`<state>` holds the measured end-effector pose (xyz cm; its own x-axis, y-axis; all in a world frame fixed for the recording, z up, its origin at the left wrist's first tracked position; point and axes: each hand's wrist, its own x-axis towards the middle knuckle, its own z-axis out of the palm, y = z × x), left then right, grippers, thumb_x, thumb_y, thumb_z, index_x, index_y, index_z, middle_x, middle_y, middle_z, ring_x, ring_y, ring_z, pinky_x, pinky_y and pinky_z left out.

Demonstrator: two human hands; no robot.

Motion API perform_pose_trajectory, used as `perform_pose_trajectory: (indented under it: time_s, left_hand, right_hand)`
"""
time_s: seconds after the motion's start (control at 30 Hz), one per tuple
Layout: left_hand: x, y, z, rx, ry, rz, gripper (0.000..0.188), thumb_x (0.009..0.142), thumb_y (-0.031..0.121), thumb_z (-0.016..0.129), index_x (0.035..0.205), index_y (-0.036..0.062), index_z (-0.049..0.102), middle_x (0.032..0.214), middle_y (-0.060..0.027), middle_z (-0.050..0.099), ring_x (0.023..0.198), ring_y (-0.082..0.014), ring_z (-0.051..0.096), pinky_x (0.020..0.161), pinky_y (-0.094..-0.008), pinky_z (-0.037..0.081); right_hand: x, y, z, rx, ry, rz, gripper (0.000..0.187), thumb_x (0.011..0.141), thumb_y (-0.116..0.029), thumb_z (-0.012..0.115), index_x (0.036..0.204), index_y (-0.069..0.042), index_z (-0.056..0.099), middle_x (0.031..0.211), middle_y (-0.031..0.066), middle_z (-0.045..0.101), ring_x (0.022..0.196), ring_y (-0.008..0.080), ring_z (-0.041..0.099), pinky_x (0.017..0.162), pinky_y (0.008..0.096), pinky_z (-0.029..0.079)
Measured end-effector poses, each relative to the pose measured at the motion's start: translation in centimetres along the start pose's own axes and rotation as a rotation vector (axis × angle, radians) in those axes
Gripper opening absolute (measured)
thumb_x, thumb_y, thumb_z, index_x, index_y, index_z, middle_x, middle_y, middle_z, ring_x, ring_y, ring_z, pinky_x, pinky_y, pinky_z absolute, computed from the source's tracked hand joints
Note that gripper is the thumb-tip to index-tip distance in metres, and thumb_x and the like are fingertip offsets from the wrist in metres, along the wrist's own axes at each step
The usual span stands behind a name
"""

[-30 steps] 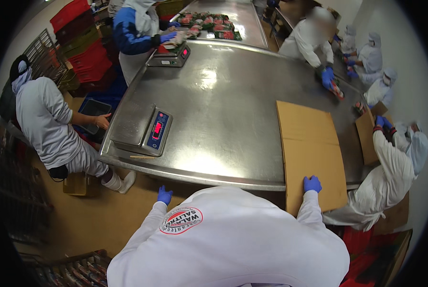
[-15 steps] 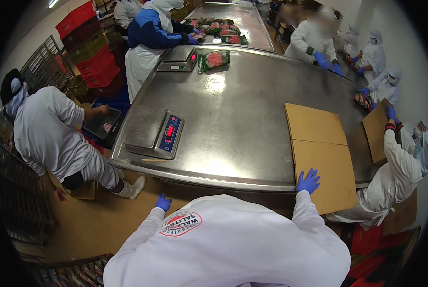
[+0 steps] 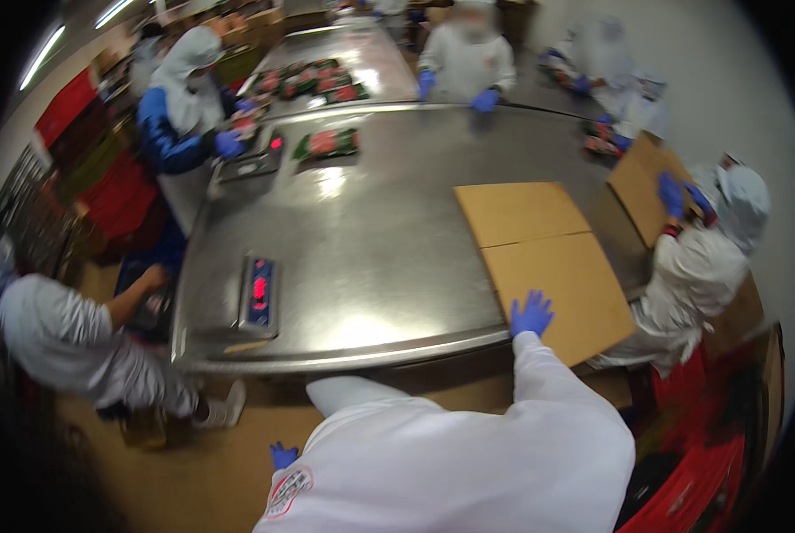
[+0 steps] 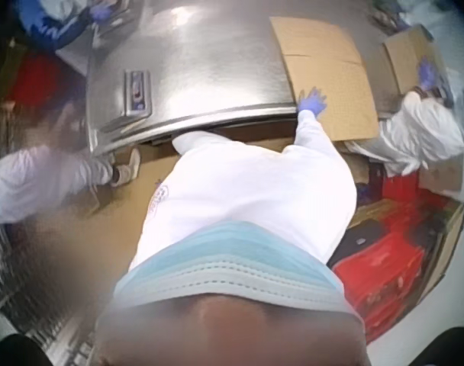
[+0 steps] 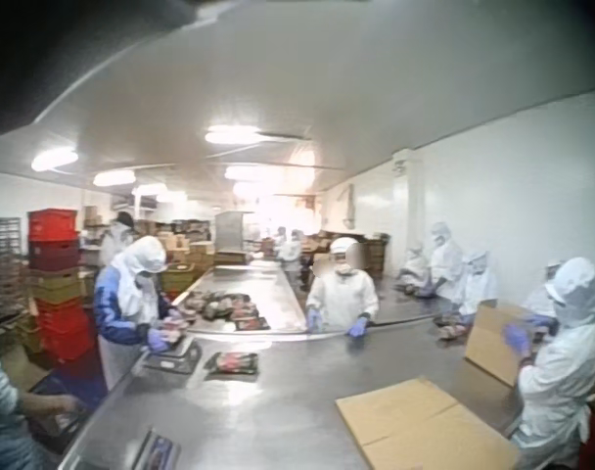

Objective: The person folds flat cardboard sheets into box shapes on a stainless steel table. They repeatedly crease the cardboard along pre-scored lines and form the sides into a rectangular prism. Other workers in protective gear are visible nearby handling packaged goods.

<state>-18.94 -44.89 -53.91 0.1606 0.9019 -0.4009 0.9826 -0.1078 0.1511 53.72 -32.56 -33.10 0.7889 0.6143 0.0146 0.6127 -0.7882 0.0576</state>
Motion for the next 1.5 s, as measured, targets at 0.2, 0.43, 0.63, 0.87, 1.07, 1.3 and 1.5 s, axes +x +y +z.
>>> perform_pose_trajectory:
  time_s: [0.2,0.43,0.63,0.87,1.07,1.3,1.5]
  left_hand:
    - [-4.0,-0.2,1.8,-0.04,-0.161,-0.132,0.024,0.081,0.024,0.056,0.099,0.0174,0.069,0.129,-0.0335,0.05,0.132,-0.0488,0.034,0.106,-0.0697,0.015]
    - [-0.9,3.5,-18.4,-0.863,1.286,-1.074,0.075,0.096,0.039,0.049,0.146,-0.0095,0.018,0.154,-0.0219,0.02,0.141,-0.0279,0.024,0.115,-0.042,0.018]
    - [6.1,19.2,-35.6,-0.878,0.56,0.41,0.027,0.094,0.015,0.045,0.11,-0.0008,0.059,0.1,-0.0114,0.066,0.088,-0.0228,0.063,0.085,-0.0312,0.049]
    - [4.8,17.2,-32.1,-0.224,-0.384,-0.103,0.069,0.083,0.066,0.052,0.098,0.0013,0.071,0.085,-0.0171,0.07,0.071,-0.0262,0.068,0.073,-0.0371,0.052]
    - [-2.0,3.1,-8.2,-0.275,-0.548,-0.308,0.063,0.087,0.057,0.049,0.119,0.0042,0.063,0.126,-0.0195,0.058,0.112,-0.0356,0.058,0.096,-0.042,0.045]
    - [-2.2,0.3,-1.0,-0.502,-0.568,-0.458,0.054,0.092,0.047,0.048,0.122,0.0053,0.061,0.13,-0.017,0.057,0.119,-0.0334,0.054,0.102,-0.0405,0.041]
    - [5.1,3.7,-5.8,-0.689,-0.078,-0.207,0.042,0.092,0.034,0.053,0.116,0.0012,0.063,0.118,-0.0174,0.063,0.101,-0.0283,0.063,0.088,-0.0379,0.049]
  right_hand:
    - [-0.7,-0.3,-1.4,-0.04,0.014,-0.007,0.067,0.095,-0.055,0.035,0.15,-0.017,0.028,0.157,0.0063,0.021,0.143,0.034,0.02,0.113,0.0552,0.019]
    - [0.0,0.8,-0.5,-0.087,0.009,-0.032,0.067,0.096,-0.056,0.033,0.15,-0.018,0.026,0.158,0.0042,0.02,0.142,0.0335,0.023,0.111,0.0545,0.023]
    - [0.5,0.5,0.1,-0.167,0.014,-0.045,0.067,0.096,-0.057,0.029,0.151,-0.018,0.025,0.158,0.0032,0.02,0.142,0.0331,0.025,0.109,0.0544,0.026]
    - [0.6,0.9,0.3,-0.142,0.028,-0.028,0.066,0.096,-0.056,0.03,0.15,-0.017,0.026,0.158,0.004,0.021,0.141,0.0336,0.026,0.108,0.0555,0.028]
    - [0.4,0.4,0.2,-0.166,0.029,-0.026,0.066,0.097,-0.054,0.03,0.15,-0.017,0.026,0.157,0.004,0.021,0.141,0.0335,0.026,0.108,0.0548,0.028]
    - [0.5,0.4,-0.1,-0.176,0.021,-0.039,0.066,0.097,-0.054,0.03,0.15,-0.017,0.025,0.158,0.0038,0.02,0.141,0.033,0.026,0.108,0.0532,0.028]
    - [0.2,0.0,-0.4,-0.194,-0.019,-0.01,0.066,0.097,-0.054,0.029,0.151,-0.016,0.024,0.158,0.0043,0.02,0.141,0.0331,0.026,0.108,0.0529,0.028]
